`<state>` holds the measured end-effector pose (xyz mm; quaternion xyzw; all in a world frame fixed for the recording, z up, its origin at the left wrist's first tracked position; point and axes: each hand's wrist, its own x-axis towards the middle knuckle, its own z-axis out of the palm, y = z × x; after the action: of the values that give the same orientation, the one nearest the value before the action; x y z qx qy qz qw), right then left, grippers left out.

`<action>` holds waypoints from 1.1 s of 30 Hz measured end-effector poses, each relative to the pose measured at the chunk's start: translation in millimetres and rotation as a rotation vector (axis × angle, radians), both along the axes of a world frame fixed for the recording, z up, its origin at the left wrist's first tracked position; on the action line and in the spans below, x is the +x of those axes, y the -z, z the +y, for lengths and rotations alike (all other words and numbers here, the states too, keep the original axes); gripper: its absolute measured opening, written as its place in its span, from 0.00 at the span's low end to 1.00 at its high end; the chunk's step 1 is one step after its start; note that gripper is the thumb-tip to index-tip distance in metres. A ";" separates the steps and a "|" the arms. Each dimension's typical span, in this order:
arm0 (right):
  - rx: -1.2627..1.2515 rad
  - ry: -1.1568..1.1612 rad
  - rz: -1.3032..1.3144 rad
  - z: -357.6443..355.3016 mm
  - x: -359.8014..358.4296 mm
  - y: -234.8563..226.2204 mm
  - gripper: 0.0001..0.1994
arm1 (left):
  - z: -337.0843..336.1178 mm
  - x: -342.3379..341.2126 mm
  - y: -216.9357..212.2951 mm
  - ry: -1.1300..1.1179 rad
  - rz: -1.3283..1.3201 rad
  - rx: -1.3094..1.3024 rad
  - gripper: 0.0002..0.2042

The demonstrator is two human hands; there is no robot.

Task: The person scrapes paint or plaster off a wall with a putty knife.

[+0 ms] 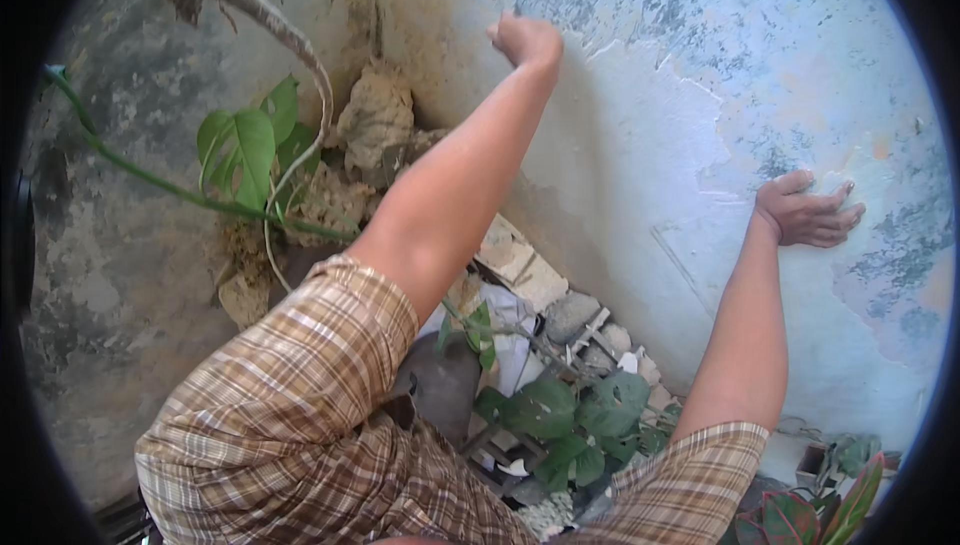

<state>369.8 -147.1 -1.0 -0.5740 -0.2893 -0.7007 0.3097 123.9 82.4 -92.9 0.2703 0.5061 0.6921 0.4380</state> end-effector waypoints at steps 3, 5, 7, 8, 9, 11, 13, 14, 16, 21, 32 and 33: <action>-0.009 0.004 0.000 -12.6 4.7 -3.1 0.28 | -18.6 16.4 -23.4 0.015 0.191 -0.209 0.16; 0.012 -0.011 -0.011 -11.2 2.4 -3.1 0.28 | -13.9 8.9 -15.5 0.039 0.084 -0.159 0.16; 0.006 -0.034 -0.017 -11.2 5.8 -1.0 0.27 | -13.4 2.5 -8.8 0.054 0.182 -0.114 0.16; 0.008 -0.056 -0.006 -6.6 -0.5 0.3 0.27 | -1.9 -5.3 -8.6 0.031 0.192 -0.115 0.16; 0.015 -0.060 0.009 -1.6 -6.7 1.4 0.27 | 14.2 -14.2 -12.7 0.019 -0.043 -0.204 0.17; 0.027 -0.022 -0.002 -5.3 1.3 -1.7 0.27 | 9.6 -5.1 -20.2 0.051 -0.300 -0.286 0.18; -0.010 -0.029 -0.038 -19.4 7.1 -5.4 0.27 | -13.8 6.6 -12.5 0.123 0.062 -0.140 0.20; -0.016 -0.018 -0.044 -23.7 10.0 -6.9 0.27 | -14.2 13.5 -14.9 0.135 0.056 -0.145 0.20; 0.011 0.012 -0.022 -23.2 14.5 -11.5 0.27 | 8.0 30.4 -30.9 0.165 0.169 -0.357 0.22; 0.016 0.002 -0.038 -10.7 14.8 4.0 0.27 | 31.3 26.3 9.3 0.068 0.277 -0.344 0.15; 0.019 -0.009 0.021 -11.8 6.4 -1.0 0.28 | 36.5 -38.7 84.1 0.232 -0.331 -0.267 0.14; 0.013 -0.018 -0.012 -13.4 8.3 -1.1 0.28 | 18.4 -53.7 99.6 0.265 -0.375 -0.253 0.14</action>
<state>378.1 -160.5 0.1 -0.5650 -0.2919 -0.7032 0.3180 70.2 100.8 -192.5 0.1444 0.4587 0.5978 0.6414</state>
